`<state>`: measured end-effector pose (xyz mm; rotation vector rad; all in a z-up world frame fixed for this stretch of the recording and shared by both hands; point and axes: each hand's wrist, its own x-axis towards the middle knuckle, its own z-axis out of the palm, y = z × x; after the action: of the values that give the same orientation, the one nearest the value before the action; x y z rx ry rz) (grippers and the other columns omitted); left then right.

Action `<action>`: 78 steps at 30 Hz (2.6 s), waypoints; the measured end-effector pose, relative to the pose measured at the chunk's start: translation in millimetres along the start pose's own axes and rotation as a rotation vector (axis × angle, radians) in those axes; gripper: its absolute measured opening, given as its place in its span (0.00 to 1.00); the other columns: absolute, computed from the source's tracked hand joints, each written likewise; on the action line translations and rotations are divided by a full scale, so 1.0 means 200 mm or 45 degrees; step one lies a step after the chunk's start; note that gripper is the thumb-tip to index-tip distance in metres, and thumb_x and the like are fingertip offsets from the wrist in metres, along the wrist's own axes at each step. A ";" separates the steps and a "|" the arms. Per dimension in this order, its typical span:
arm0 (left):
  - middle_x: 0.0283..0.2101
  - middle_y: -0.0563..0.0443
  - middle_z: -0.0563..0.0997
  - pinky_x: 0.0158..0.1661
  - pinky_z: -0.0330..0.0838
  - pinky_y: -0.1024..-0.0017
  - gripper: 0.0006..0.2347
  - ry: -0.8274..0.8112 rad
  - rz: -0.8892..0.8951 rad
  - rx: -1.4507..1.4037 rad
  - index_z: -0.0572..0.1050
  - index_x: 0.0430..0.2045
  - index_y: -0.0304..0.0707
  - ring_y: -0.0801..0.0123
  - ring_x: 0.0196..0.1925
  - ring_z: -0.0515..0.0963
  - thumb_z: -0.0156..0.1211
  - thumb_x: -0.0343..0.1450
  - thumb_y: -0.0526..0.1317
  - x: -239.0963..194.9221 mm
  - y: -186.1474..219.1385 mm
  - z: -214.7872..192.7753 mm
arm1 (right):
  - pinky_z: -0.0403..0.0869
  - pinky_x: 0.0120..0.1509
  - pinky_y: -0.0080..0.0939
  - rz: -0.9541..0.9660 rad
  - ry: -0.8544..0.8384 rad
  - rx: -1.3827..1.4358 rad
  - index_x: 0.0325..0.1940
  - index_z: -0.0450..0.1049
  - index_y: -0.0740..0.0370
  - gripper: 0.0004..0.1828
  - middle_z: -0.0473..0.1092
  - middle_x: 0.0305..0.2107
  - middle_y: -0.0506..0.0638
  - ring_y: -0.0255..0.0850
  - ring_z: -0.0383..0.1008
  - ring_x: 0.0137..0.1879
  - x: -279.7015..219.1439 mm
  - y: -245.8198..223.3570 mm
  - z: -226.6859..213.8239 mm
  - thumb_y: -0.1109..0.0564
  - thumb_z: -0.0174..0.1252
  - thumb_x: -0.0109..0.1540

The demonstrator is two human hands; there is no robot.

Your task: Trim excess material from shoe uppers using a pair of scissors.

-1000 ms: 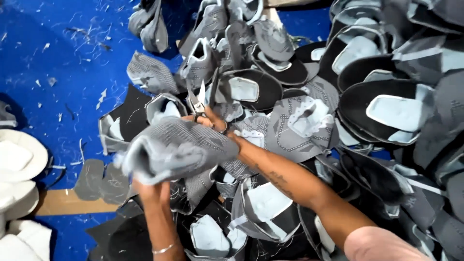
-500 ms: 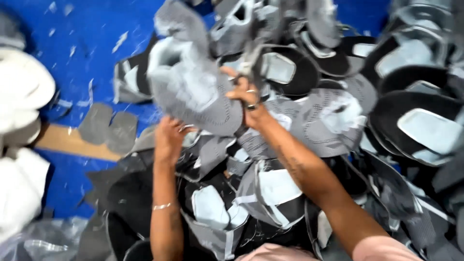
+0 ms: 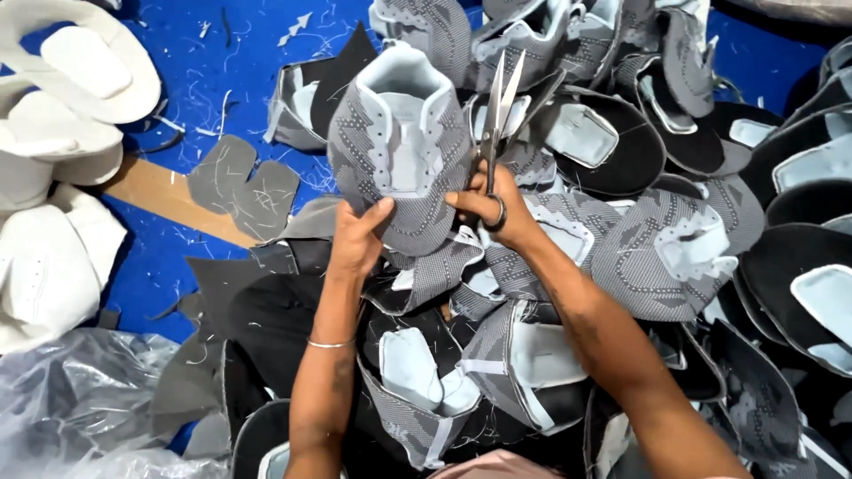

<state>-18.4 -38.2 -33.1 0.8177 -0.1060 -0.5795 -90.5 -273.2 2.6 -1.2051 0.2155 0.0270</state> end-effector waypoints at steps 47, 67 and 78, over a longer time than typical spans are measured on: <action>0.30 0.47 0.77 0.37 0.71 0.69 0.07 -0.027 0.402 1.173 0.72 0.37 0.31 0.67 0.33 0.74 0.55 0.78 0.38 -0.05 -0.06 0.18 | 0.60 0.28 0.36 -0.033 -0.009 -0.335 0.38 0.67 0.72 0.16 0.64 0.23 0.45 0.33 0.62 0.26 0.01 0.18 -0.07 0.60 0.68 0.59; 0.29 0.38 0.78 0.32 0.70 0.56 0.09 0.210 0.407 1.635 0.71 0.32 0.31 0.49 0.30 0.79 0.54 0.77 0.41 -0.06 -0.11 0.33 | 0.69 0.32 0.36 -0.313 0.229 -0.645 0.32 0.71 0.65 0.12 0.70 0.21 0.41 0.31 0.67 0.28 -0.05 -0.03 0.15 0.55 0.64 0.55; 0.35 0.42 0.79 0.42 0.74 0.61 0.10 0.063 0.384 1.391 0.74 0.38 0.31 0.55 0.38 0.81 0.56 0.77 0.43 -0.06 -0.14 0.33 | 0.68 0.33 0.39 -0.222 0.276 -0.390 0.35 0.73 0.69 0.12 0.71 0.25 0.45 0.34 0.69 0.29 0.01 0.00 0.07 0.56 0.63 0.60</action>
<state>-60.8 -90.0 -6.5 1.8319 -0.5193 -0.1722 -85.9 -260.9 7.0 -1.5299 0.3023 -0.2310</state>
